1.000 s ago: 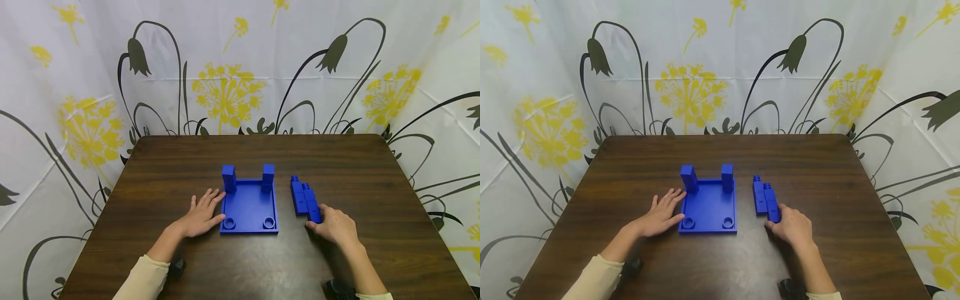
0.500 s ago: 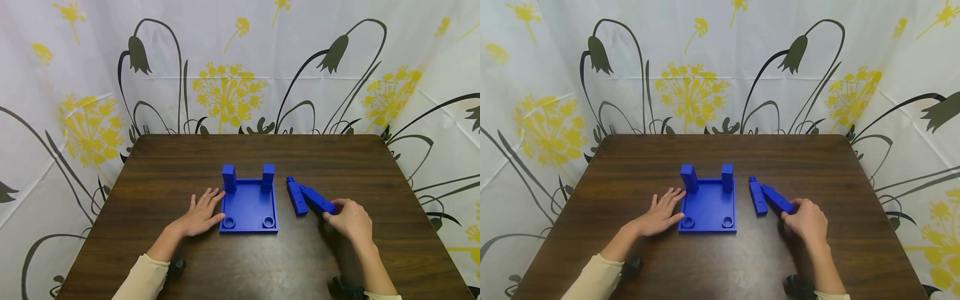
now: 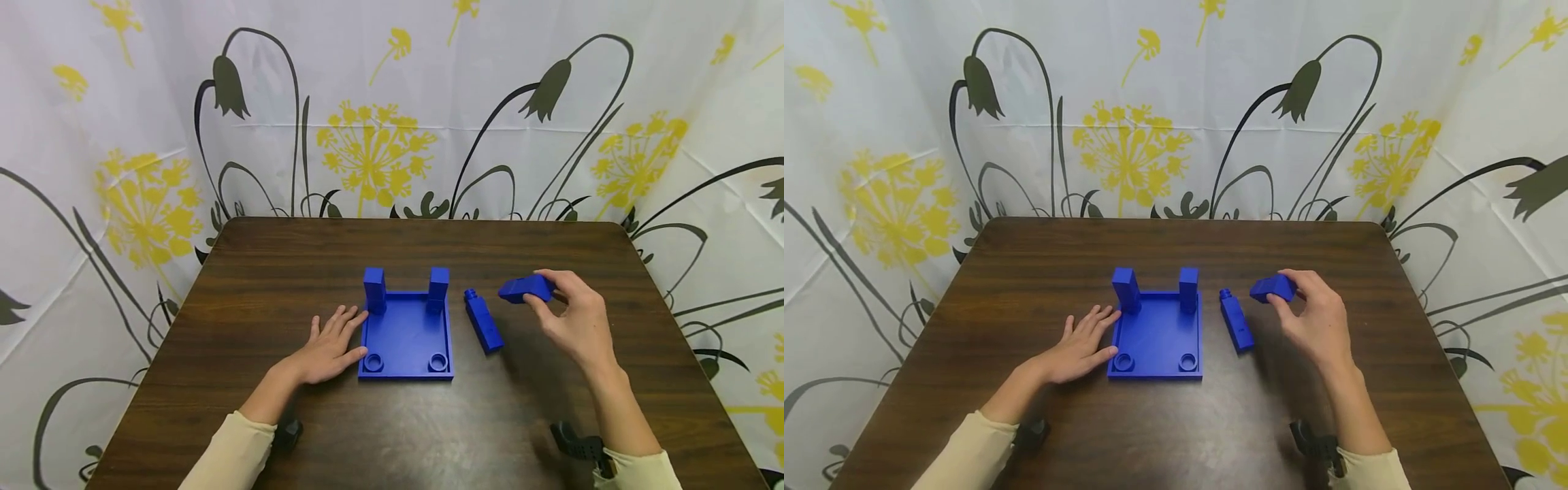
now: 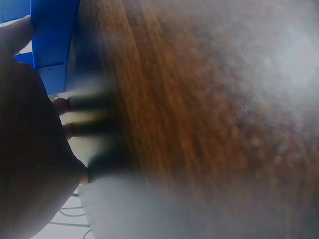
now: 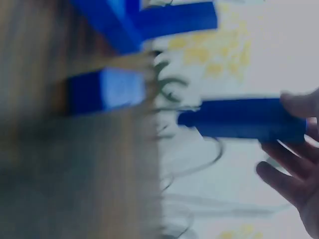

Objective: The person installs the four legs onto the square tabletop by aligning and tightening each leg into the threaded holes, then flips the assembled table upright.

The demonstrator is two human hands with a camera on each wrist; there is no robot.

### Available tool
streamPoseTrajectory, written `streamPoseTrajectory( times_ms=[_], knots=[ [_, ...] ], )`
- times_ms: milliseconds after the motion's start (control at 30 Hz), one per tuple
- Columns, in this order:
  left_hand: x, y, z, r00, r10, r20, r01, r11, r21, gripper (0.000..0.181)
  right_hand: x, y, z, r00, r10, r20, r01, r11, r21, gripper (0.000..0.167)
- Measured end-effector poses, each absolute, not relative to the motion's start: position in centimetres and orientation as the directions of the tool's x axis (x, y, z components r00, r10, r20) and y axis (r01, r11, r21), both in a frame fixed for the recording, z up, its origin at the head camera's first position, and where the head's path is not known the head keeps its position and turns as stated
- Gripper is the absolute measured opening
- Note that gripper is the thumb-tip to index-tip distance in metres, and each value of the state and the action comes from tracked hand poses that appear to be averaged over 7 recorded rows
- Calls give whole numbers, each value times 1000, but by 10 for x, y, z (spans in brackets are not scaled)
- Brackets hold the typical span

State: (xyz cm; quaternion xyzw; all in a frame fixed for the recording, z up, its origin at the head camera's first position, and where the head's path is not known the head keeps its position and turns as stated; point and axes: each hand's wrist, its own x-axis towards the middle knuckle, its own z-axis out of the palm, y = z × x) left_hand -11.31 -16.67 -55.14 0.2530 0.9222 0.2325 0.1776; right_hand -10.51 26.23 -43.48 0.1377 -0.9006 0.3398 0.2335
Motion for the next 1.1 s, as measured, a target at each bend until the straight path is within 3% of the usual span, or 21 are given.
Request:
streamPoseTrajectory(
  times_ms=[167, 367, 633, 1100],
  knots=[
    [-113, -166, -548, -807, 551, -210, 382, 760, 526, 70, -107, 221, -415, -786, -405, 467, -614, 592, -522, 39],
    [-113, -165, -543, -808, 549, -212, 381, 762, 523, 70, -108, 160, -423, -703, -604, 376, -683, 426, -593, 37],
    [-115, -165, -544, -803, 550, -229, 379, 768, 516, 73, -115, 111, -438, -625, -726, 286, -703, 364, -611, 38],
    [-114, -166, -544, -799, 560, -219, 388, 758, 524, 73, -121, 87, -438, -551, -828, 104, -740, 428, -519, 38]
  ],
)
